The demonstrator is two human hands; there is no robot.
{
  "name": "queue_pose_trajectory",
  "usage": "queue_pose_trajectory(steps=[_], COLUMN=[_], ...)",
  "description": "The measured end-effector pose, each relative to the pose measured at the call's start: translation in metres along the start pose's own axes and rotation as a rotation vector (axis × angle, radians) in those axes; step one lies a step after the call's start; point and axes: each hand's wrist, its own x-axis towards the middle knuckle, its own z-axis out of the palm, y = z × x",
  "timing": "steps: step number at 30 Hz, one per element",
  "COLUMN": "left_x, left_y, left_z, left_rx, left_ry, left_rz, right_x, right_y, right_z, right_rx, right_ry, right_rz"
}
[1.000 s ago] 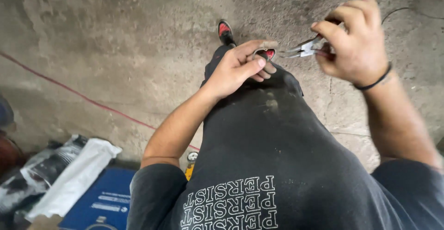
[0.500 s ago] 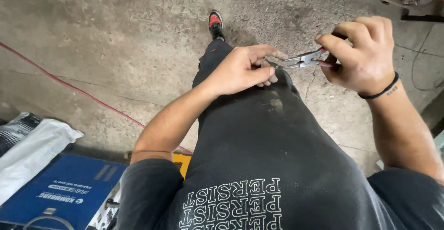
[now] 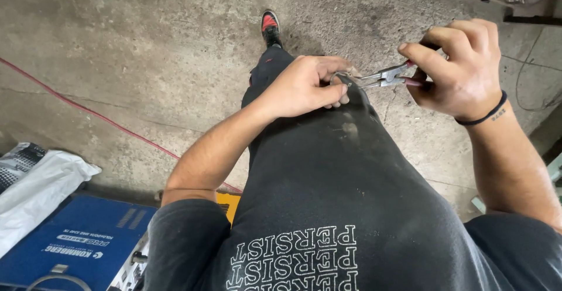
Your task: Assembling a cooling fan and protective housing onto an electric motor using hand tools
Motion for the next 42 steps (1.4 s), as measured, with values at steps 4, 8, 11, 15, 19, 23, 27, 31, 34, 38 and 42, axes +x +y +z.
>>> queue_pose_trajectory(steps=[4,8,11,15,19,23,27,31,34,38,42], left_x=[-0.001,-0.002,-0.005,-0.007,-0.007,-0.009,-0.009,-0.011,-0.011,-0.009,-0.01], left_y=[0.0,-0.006,-0.009,-0.012,-0.017,-0.004,0.0,0.007,0.006,-0.005,-0.008], left_z=[-0.002,-0.002,-0.002,-0.006,-0.008,-0.012,-0.014,-0.017,-0.017,-0.017,-0.016], left_rx=[-0.018,-0.003,0.002,-0.1,-0.195,-0.153,-0.039,-0.067,-0.085,-0.005,-0.04], left_ry=[-0.024,-0.034,-0.045,-0.106,-0.159,-0.147,-0.14,-0.158,-0.152,-0.101,-0.098], left_rz=[-0.01,0.024,0.062,0.062,0.061,0.051,0.055,0.079,0.068,0.035,0.059], right_x=[0.004,0.005,0.005,0.01,0.007,0.005,0.003,0.002,0.003,0.002,0.002], right_y=[-0.001,-0.002,-0.004,-0.005,-0.003,-0.002,-0.001,-0.003,-0.005,-0.005,-0.009], right_z=[0.001,0.003,0.002,-0.002,-0.001,-0.002,-0.001,0.001,0.001,0.002,0.002], right_rx=[-0.018,-0.062,-0.071,-0.124,-0.137,-0.15,-0.207,-0.128,-0.108,-0.143,-0.166], right_ry=[0.004,-0.01,-0.012,-0.029,-0.056,-0.133,-0.206,-0.293,-0.299,-0.316,-0.316], right_rz=[-0.012,-0.02,-0.036,-0.06,-0.073,-0.056,-0.044,0.002,0.008,-0.003,0.001])
